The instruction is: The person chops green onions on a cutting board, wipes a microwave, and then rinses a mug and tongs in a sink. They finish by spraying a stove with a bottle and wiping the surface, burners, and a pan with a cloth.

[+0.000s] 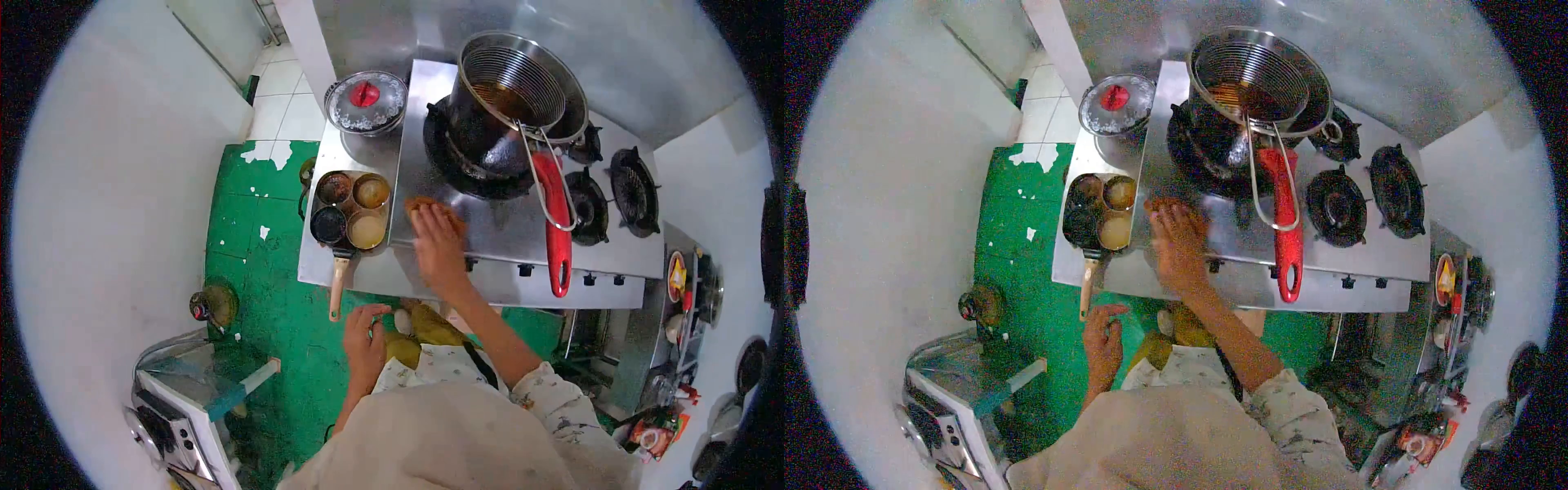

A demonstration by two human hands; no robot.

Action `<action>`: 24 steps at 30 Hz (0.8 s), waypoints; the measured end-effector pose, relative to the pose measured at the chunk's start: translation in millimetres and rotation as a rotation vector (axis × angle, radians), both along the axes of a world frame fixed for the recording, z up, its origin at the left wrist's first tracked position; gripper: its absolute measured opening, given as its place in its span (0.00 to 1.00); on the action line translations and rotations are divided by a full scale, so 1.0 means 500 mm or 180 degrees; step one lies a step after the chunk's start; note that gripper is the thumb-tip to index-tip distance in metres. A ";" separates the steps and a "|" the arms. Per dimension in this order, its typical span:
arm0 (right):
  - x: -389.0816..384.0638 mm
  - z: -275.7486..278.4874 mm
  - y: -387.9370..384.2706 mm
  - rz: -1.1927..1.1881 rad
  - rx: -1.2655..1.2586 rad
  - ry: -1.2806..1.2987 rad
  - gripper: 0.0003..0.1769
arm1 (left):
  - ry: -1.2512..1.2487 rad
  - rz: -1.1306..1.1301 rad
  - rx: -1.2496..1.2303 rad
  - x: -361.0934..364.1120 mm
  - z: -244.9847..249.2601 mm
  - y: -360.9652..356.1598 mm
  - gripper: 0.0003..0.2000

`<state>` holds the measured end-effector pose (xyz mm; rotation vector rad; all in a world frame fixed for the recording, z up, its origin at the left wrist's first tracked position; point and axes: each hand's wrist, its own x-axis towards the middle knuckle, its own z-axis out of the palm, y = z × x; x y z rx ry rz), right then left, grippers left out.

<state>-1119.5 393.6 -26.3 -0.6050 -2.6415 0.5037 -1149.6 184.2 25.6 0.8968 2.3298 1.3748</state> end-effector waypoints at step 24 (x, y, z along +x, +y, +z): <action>-0.448 -0.010 0.221 -0.1693 0.0425 0.0879 0.27 | -0.0072 0.0001 0.0075 -0.323 0.034 0.023 0.12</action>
